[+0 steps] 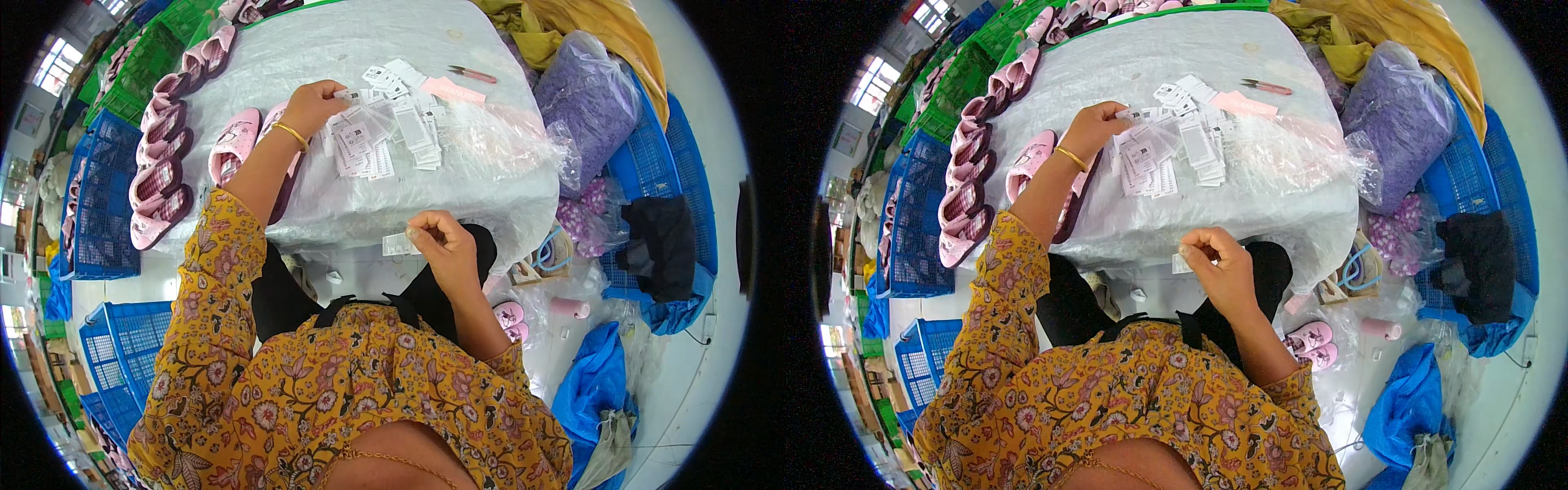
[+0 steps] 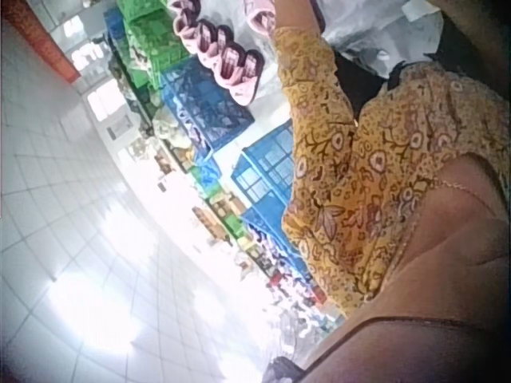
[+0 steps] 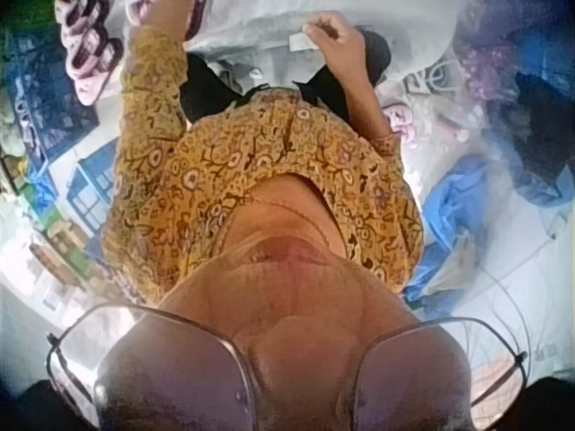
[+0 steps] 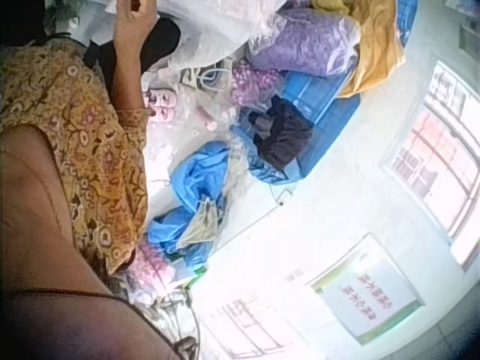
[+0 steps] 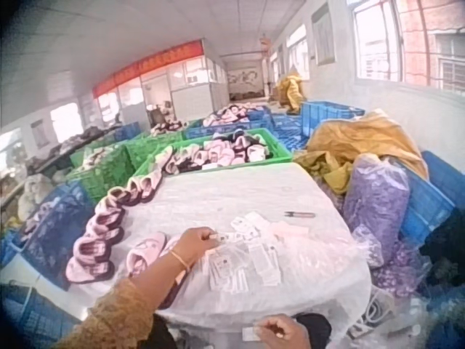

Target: The person sits on the floor and repeatedly picks up small white paper labels, peels them, and sticks them onto the insoles of pink slippers. They handle the slippers one at a time, placing each labeled pair into a green basket.

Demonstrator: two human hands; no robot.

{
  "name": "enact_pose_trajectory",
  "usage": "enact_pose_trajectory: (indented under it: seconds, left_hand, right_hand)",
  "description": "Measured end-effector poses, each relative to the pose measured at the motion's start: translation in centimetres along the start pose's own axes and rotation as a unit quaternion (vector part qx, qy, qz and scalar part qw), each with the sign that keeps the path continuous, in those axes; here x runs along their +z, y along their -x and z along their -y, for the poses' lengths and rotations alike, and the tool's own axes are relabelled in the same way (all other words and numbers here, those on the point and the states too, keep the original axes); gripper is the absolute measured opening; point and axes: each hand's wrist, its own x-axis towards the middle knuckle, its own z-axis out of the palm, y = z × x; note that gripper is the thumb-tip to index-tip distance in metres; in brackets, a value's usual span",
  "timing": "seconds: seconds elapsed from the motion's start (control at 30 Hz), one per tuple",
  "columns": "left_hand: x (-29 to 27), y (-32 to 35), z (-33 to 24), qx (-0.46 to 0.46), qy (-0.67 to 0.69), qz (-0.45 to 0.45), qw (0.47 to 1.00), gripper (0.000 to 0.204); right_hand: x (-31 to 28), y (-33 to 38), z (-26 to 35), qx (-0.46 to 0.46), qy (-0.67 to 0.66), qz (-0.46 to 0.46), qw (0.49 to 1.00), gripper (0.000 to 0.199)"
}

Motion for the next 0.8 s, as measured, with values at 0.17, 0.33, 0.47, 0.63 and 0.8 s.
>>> enact_pose_trajectory:
  seconds: [0.17,0.33,0.47,0.63,0.8]
  left_hand:
    - [0.4,2.2,-1.8,0.064,0.015,-0.022,0.998,0.023]
    - [2.7,7.8,-4.7,0.068,0.02,0.026,0.997,0.015]
    - [4.3,11.0,-6.3,0.083,0.021,0.055,0.995,0.014]
    - [5.2,12.3,-6.3,0.105,0.026,0.046,0.993,0.013]
    - [5.7,12.8,-6.4,0.12,0.012,0.036,0.992,0.012]
  right_hand:
    - [0.1,-1.0,0.9,-0.028,-0.004,-0.01,1.0,0.018]
    - [0.8,-3.5,3.7,-0.029,-0.041,-0.02,0.999,0.035]
    - [1.4,-5.3,3.7,-0.015,-0.059,-0.03,0.998,0.041]
    - [1.7,-5.3,3.8,-0.009,-0.087,-0.025,0.996,0.036]
    - [1.4,-5.1,3.4,-0.004,-0.085,-0.021,0.996,0.031]
